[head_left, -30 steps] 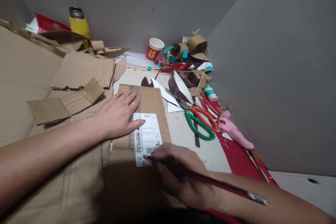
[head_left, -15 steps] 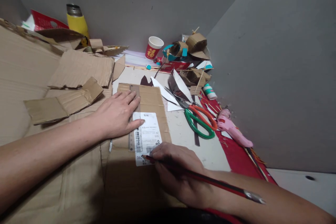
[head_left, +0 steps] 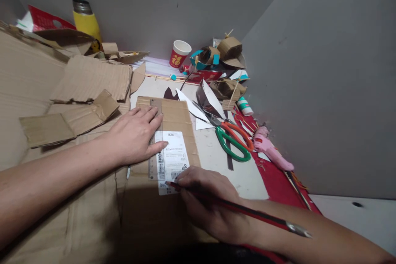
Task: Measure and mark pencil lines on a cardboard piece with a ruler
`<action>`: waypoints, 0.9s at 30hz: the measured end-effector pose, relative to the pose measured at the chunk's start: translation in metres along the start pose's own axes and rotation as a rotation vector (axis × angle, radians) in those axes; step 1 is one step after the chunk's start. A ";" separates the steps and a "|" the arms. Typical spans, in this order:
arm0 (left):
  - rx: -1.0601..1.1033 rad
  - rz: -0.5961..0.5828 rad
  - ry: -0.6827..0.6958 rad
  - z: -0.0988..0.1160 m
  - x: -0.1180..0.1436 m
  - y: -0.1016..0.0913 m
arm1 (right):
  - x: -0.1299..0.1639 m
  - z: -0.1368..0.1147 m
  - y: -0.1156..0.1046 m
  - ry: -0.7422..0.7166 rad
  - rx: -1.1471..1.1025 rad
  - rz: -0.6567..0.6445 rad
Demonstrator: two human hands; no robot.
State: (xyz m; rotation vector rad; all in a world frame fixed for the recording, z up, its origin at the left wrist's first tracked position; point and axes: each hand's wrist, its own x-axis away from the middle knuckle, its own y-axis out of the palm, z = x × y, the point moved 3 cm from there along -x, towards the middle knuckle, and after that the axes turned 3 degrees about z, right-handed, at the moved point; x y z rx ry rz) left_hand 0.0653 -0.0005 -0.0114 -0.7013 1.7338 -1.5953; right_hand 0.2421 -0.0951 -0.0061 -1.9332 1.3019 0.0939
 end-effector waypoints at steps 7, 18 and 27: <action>-0.019 0.019 0.006 0.000 0.000 0.000 | -0.006 -0.002 0.006 0.007 -0.055 -0.101; -0.042 0.029 0.012 0.002 0.000 -0.001 | -0.006 0.003 0.012 0.048 -0.090 -0.207; -0.032 0.035 0.007 0.002 0.000 -0.001 | -0.003 0.003 0.009 0.063 -0.041 -0.203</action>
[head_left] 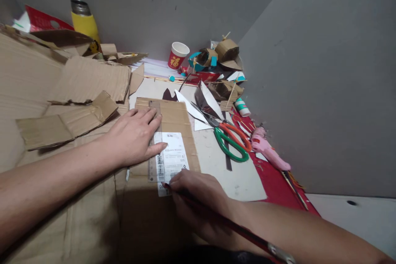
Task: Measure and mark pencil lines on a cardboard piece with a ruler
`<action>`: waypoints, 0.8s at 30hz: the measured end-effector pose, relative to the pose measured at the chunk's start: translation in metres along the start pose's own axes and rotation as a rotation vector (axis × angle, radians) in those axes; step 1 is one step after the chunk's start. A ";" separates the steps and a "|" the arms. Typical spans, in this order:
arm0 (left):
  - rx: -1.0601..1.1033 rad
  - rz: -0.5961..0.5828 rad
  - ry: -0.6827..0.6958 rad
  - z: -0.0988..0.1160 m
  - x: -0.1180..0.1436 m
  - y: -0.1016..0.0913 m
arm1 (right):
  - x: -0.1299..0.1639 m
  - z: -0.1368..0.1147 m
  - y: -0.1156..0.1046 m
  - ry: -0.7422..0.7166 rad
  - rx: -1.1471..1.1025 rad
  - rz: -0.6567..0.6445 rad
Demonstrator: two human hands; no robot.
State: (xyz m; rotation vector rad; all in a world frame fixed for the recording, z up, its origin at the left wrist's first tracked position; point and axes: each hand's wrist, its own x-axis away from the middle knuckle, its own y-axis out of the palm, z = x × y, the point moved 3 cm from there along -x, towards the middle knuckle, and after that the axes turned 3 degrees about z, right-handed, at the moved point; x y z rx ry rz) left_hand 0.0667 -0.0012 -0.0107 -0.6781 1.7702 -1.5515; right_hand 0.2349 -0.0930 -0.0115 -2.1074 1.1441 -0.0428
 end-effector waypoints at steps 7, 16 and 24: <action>-0.003 -0.008 0.002 -0.001 0.001 0.000 | 0.002 0.001 -0.001 -0.010 0.018 0.008; 0.019 -0.032 -0.013 0.000 0.000 -0.001 | -0.005 -0.001 0.004 0.014 0.011 -0.027; 0.053 -0.038 -0.022 0.000 -0.001 -0.001 | -0.004 -0.003 0.005 -0.018 0.005 -0.032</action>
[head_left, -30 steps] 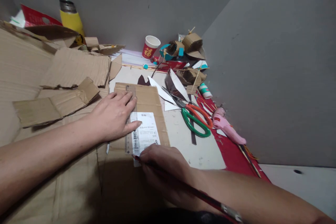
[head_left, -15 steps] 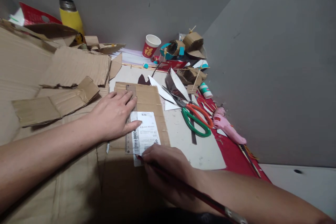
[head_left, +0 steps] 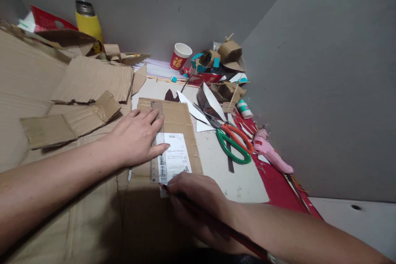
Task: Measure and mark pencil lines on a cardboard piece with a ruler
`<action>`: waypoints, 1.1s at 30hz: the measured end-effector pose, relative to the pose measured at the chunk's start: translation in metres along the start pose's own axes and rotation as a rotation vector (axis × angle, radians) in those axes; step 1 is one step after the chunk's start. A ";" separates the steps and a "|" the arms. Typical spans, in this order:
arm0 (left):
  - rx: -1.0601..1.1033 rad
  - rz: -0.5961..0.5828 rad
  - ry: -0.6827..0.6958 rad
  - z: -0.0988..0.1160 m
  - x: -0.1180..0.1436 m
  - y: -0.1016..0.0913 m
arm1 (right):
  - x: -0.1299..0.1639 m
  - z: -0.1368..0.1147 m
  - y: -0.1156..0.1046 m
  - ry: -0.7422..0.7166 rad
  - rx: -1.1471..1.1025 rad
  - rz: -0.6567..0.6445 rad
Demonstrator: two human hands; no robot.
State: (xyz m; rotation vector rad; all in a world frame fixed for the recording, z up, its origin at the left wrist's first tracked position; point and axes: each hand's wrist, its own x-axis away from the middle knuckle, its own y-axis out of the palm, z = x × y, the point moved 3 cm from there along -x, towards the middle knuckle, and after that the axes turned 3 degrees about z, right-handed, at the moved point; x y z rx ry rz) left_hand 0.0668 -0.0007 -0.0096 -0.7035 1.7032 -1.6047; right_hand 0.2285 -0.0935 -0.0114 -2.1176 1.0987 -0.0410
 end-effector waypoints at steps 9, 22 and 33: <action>-0.022 -0.005 0.000 0.000 0.001 -0.001 | -0.001 0.003 0.004 -0.046 -0.009 0.025; -0.004 -0.006 0.002 0.000 0.000 -0.001 | -0.006 0.000 0.005 -0.112 -0.018 0.069; 0.035 0.025 -0.031 -0.003 0.002 -0.001 | 0.001 -0.005 -0.028 -0.095 -0.070 0.300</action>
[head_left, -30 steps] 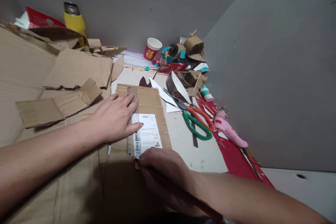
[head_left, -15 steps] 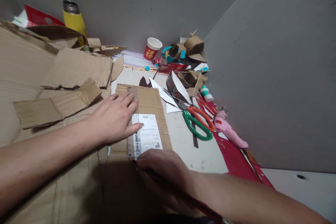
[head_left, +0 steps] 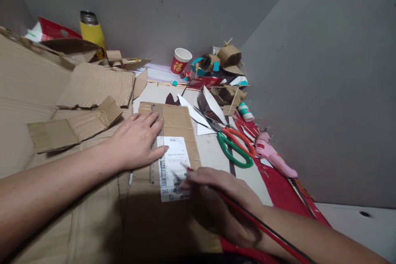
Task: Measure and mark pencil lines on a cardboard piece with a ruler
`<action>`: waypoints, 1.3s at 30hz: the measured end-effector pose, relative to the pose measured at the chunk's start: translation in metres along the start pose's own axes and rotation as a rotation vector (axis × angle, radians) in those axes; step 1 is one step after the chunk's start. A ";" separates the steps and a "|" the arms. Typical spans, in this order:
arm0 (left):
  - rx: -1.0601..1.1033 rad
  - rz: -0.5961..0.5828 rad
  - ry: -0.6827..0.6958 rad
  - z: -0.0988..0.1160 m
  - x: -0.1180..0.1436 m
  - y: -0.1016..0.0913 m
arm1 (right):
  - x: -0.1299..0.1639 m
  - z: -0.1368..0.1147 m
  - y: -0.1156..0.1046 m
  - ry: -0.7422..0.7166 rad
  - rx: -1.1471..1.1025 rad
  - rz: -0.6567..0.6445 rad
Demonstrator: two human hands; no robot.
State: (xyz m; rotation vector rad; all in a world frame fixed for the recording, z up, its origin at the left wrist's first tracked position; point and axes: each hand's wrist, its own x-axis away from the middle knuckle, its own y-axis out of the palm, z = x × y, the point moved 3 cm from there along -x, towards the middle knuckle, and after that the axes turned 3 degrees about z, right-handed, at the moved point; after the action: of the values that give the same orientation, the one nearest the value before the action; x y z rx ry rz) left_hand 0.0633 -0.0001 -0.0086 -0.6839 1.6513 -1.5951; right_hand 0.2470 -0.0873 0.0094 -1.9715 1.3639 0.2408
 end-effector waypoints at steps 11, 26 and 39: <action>0.124 -0.011 -0.157 -0.010 -0.004 -0.011 | 0.000 0.044 -0.008 0.430 -0.119 0.272; 0.284 0.130 -0.278 -0.010 0.000 -0.018 | -0.014 0.063 -0.018 0.503 -0.070 0.236; 0.440 0.071 -0.388 -0.008 0.000 -0.014 | -0.013 0.081 -0.032 0.566 -0.178 0.355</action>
State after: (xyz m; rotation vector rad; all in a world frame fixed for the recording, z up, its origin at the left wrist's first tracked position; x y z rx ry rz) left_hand 0.0554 0.0036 0.0054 -0.6423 0.9917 -1.5824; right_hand 0.2883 -0.0194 -0.0279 -2.0138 2.1230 -0.0466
